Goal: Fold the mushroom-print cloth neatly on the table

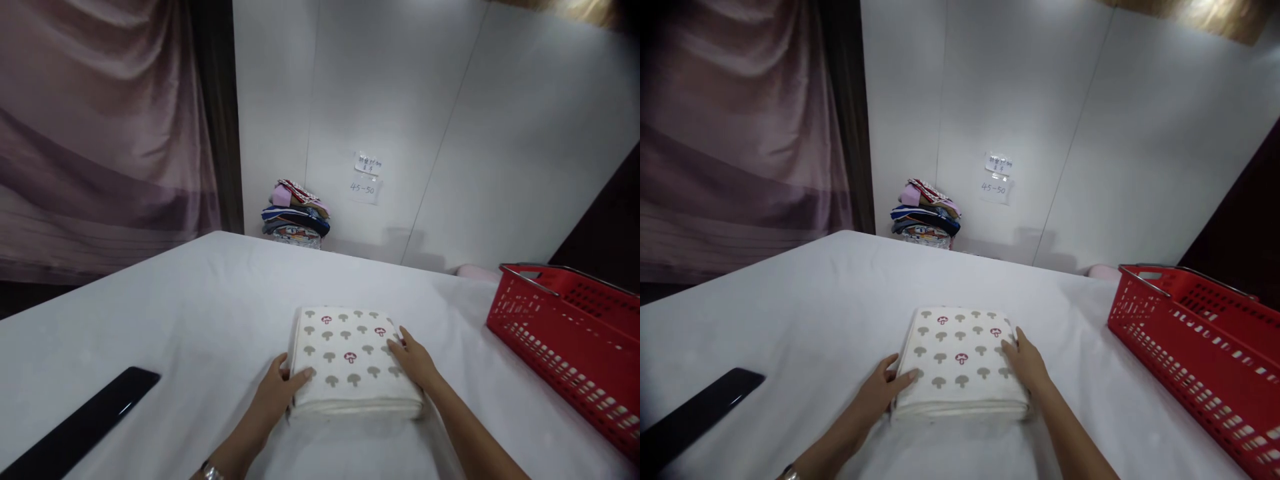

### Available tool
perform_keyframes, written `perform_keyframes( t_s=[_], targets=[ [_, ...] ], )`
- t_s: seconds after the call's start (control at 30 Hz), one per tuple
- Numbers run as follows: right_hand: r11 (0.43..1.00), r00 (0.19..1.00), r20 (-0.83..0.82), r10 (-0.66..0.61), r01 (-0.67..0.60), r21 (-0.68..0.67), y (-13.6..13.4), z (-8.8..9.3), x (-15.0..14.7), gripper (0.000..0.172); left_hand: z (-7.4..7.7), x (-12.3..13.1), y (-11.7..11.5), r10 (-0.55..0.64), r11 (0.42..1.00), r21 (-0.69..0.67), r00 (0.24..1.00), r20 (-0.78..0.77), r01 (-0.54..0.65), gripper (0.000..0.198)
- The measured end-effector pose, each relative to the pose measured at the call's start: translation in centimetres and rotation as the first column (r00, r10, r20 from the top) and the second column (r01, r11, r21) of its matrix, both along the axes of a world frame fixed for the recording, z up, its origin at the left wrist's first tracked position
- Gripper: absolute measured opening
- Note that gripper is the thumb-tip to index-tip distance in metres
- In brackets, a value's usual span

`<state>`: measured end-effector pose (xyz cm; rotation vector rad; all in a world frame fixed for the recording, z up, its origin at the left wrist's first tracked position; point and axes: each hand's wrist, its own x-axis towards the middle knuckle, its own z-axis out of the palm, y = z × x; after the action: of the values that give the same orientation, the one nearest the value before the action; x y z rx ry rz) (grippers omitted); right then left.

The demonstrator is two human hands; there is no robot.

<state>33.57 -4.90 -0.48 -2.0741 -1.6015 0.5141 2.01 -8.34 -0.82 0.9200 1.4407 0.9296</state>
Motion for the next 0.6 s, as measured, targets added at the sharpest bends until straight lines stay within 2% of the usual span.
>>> perform_keyframes(
  t_s=[0.07, 0.17, 0.27, 0.33, 0.43, 0.5, 0.6],
  targets=[
    [0.999, 0.998, -0.062, -0.016, 0.013, -0.048, -0.1, 0.0, -0.2, 0.074, 0.3, 0.4, 0.1, -0.005, 1.0, 0.021, 1.0, -0.001, 0.005, 0.089],
    [0.999, 0.984, -0.177, -0.025, 0.018, -0.04, -0.1, 0.3, -1.1, 0.081, 1.0, 0.6, 0.6, -0.012, 0.997, 0.073, 1.0, 0.009, 0.011, 0.086],
    [0.999, 0.954, -0.3, -0.018, 0.026, 0.02, -0.8, 0.0, -1.7, 0.081, 2.1, -0.4, 1.2, 0.008, 0.992, 0.128, 0.997, -0.072, 0.001, 0.087],
    [0.999, 0.947, -0.321, 0.003, 0.009, 0.034, -1.7, -0.6, -2.0, 0.083, 2.6, -1.5, 1.5, 0.009, 0.993, 0.116, 0.991, -0.136, 0.007, 0.087],
    [0.999, 0.963, -0.267, 0.018, -0.028, -0.033, -2.9, -1.0, -1.8, 0.092, 2.5, -2.7, 1.6, -0.016, 0.998, 0.064, 0.987, -0.157, 0.026, 0.085],
    [0.996, 0.984, -0.172, 0.039, -0.052, -0.073, -3.0, -0.5, -1.4, 0.094, 2.2, -2.9, 1.6, -0.028, 0.998, 0.05, 0.986, -0.167, 0.037, 0.084],
    [0.99, 0.99, 0.023, 0.141, -0.142, 0.008, -1.4, 0.7, -1.0, 0.082, 2.1, -2.8, 1.5, -0.048, 0.998, 0.041, 0.985, -0.168, 0.056, 0.083]
  ],
)
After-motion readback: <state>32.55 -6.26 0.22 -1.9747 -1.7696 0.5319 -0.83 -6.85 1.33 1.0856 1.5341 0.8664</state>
